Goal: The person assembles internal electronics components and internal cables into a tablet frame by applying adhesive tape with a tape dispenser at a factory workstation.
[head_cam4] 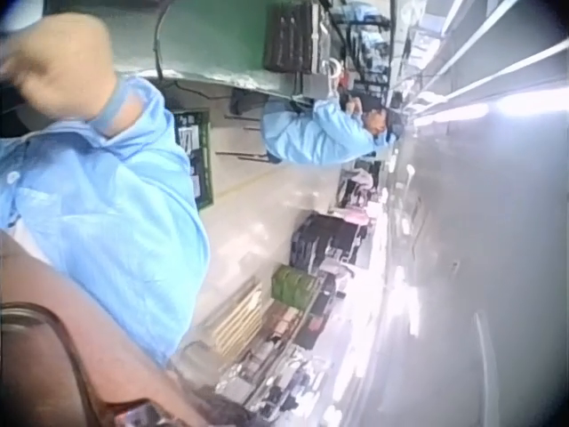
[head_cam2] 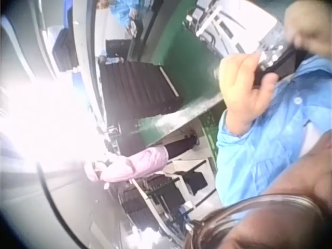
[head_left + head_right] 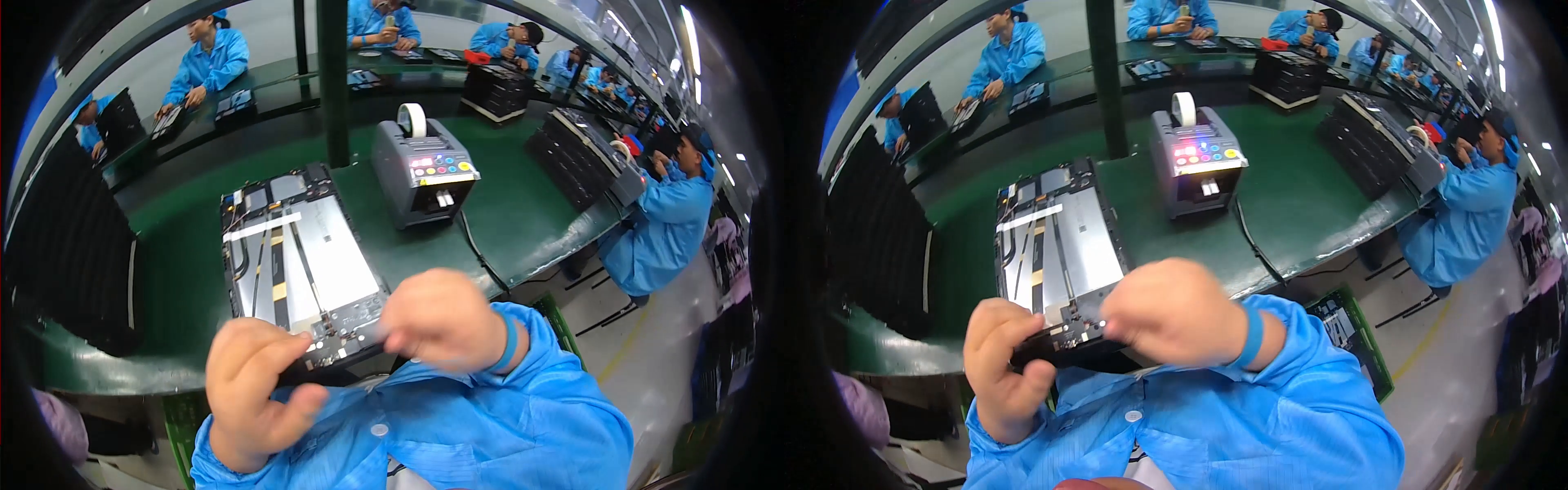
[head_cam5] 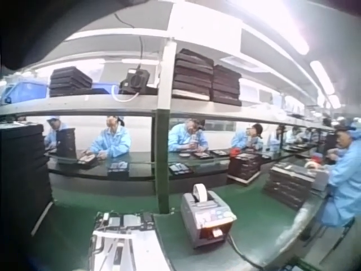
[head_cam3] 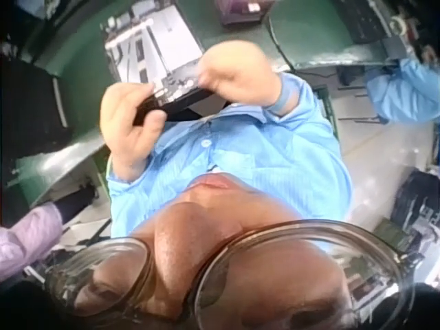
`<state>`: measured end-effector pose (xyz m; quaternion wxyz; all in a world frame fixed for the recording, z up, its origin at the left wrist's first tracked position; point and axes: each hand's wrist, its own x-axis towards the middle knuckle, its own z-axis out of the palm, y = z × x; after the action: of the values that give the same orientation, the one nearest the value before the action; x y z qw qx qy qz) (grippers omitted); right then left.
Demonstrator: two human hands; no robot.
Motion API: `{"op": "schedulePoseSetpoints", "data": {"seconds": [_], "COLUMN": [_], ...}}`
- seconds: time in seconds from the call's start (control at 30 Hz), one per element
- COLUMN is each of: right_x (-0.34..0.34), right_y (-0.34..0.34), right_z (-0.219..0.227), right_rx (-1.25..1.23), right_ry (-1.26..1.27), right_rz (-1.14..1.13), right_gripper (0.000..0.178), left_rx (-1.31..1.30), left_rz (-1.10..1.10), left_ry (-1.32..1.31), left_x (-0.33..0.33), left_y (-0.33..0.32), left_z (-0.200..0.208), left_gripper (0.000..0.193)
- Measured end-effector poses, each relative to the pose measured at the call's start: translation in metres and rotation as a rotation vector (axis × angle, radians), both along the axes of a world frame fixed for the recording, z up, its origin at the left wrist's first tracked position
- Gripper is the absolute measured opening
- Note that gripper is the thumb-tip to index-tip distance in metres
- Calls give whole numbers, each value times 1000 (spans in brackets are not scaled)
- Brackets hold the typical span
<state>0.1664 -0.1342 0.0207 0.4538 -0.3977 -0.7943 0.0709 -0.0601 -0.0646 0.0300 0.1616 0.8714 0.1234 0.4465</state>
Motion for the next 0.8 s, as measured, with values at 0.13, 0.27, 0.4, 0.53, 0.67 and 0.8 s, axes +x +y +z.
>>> {"op": "schedulePoseSetpoints", "data": {"seconds": [0.13, 0.27, 0.4, 0.53, 0.67, 0.8], "right_x": [-25, -27, -36, -34, -42, -32], "right_y": [1, 2, -5, -4, 2, -1], "right_z": [7, -1, 0, 6, 5, -2], "right_rx": [71, 87, 99, 78, 153, 186], "right_ry": [-137, -67, -69, 94, 117, 74], "right_rz": [122, 53, -39, -104, 80, -98], "right_gripper": [14, 16, 16, 15, 15, 14], "left_rx": [0, 53, 183, 192, 223, 266], "left_rz": [-117, -32, 71, 43, 35, 7], "left_ry": [92, 30, 15, -39, -12, 32], "left_x": [13, 11, 3, -1, -7, 8], "left_y": [-3, -8, -16, -9, -14, 4], "left_z": [7, 0, 3, 0, 3, -1], "left_gripper": [31, 17, 15, 15, 16, 19]}}
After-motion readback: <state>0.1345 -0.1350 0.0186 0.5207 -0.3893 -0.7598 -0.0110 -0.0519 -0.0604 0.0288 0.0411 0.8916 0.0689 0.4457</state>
